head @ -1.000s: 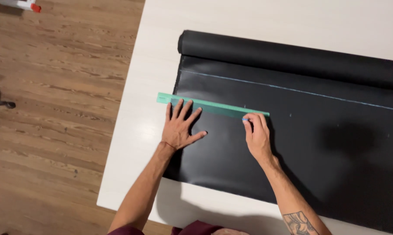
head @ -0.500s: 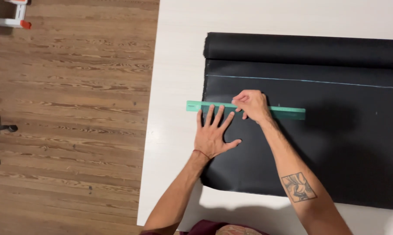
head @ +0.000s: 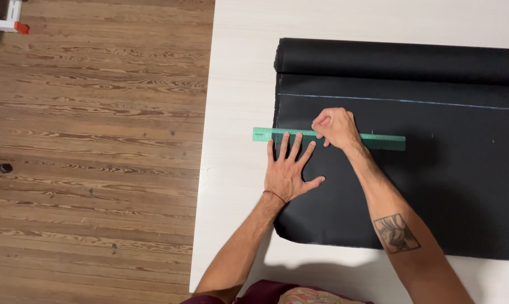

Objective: Marking a large roll of black leather with a ruler and chalk for cutting

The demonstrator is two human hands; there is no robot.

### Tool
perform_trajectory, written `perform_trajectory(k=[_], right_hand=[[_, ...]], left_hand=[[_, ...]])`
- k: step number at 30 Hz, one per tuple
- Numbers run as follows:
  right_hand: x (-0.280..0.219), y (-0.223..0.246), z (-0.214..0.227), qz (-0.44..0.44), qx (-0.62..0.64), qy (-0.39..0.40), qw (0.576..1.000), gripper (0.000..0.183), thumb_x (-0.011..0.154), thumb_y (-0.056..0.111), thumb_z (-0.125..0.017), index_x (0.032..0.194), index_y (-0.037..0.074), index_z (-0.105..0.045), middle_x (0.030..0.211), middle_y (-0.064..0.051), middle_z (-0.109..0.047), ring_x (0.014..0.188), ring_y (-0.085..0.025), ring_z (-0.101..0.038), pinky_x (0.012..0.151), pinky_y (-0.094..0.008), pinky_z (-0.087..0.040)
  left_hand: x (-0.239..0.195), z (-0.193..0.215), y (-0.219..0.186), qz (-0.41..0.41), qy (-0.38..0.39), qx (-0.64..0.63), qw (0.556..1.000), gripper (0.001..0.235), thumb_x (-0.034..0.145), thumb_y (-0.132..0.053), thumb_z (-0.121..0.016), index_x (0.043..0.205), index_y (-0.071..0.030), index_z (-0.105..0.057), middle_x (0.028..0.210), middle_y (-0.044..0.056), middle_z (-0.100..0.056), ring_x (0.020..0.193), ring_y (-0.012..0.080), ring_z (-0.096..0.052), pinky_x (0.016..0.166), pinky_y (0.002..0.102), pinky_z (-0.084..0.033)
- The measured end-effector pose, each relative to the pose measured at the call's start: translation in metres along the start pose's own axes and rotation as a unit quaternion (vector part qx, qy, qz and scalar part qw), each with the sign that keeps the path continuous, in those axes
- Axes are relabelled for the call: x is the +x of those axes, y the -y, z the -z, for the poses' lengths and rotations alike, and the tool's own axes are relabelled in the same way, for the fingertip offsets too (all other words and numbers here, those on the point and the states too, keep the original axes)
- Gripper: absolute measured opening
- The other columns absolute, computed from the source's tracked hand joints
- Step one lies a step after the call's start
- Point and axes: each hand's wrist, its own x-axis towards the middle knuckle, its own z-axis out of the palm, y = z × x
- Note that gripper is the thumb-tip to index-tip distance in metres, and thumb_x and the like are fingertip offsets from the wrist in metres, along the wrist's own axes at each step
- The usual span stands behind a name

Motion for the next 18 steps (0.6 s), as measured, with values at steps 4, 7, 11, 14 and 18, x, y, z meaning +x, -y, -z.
perform_trajectory(k=[4, 7, 11, 14, 18], right_hand=[[0.000, 0.001, -0.001, 0.000, -0.003, -0.013, 1.000, 0.021, 0.094, 0.015, -0.088, 0.113, 0.005, -0.088, 0.078, -0.018, -0.084, 0.046, -0.022, -0.075, 0.044, -0.031, -0.056], [0.001, 0.008, -0.001, -0.003, -0.025, 0.008, 1.000, 0.020, 0.093, 0.014, -0.087, 0.110, 0.003, -0.088, 0.077, -0.018, -0.084, 0.046, -0.022, -0.075, 0.043, -0.029, -0.056], [0.002, 0.009, 0.002, -0.010, -0.040, 0.004, 0.999, 0.019, 0.093, 0.015, -0.086, 0.109, 0.005, -0.088, 0.078, -0.017, -0.085, 0.048, -0.022, -0.076, 0.044, -0.030, -0.057], [0.000, 0.009, -0.003, -0.003, -0.030, 0.004, 1.000, 0.020, 0.094, 0.013, -0.086, 0.110, 0.002, -0.087, 0.080, -0.019, -0.085, 0.048, -0.023, -0.075, 0.044, -0.031, -0.058], [0.008, 0.003, -0.002, 0.000, -0.046, 0.012, 0.999, 0.018, 0.093, 0.014, -0.087, 0.106, 0.002, -0.087, 0.076, -0.019, -0.084, 0.046, -0.024, -0.075, 0.042, -0.031, -0.057]], left_hand=[[0.001, -0.001, 0.000, 0.000, -0.002, -0.007, 1.000, 0.105, 0.093, -0.098, -0.046, 0.177, -0.036, -0.049, 0.179, 0.011, -0.053, 0.173, 0.0439, -0.040, 0.140, 0.081, -0.019], [-0.001, -0.001, 0.000, -0.001, -0.001, -0.003, 1.000, 0.104, 0.094, -0.098, -0.045, 0.178, -0.036, -0.048, 0.180, 0.011, -0.052, 0.173, 0.0440, -0.039, 0.140, 0.081, -0.019], [0.001, -0.004, 0.000, -0.002, -0.005, -0.007, 1.000, 0.105, 0.094, -0.098, -0.045, 0.178, -0.036, -0.049, 0.180, 0.012, -0.052, 0.173, 0.0448, -0.039, 0.139, 0.082, -0.019], [-0.005, -0.001, -0.001, 0.000, -0.001, -0.006, 1.000, 0.105, 0.095, -0.098, -0.044, 0.178, -0.036, -0.048, 0.181, 0.012, -0.052, 0.174, 0.0449, -0.038, 0.139, 0.082, -0.019], [-0.001, -0.004, 0.000, -0.002, -0.003, -0.007, 1.000, 0.105, 0.094, -0.099, -0.044, 0.179, -0.036, -0.048, 0.181, 0.012, -0.052, 0.174, 0.0448, -0.039, 0.139, 0.082, -0.019]])
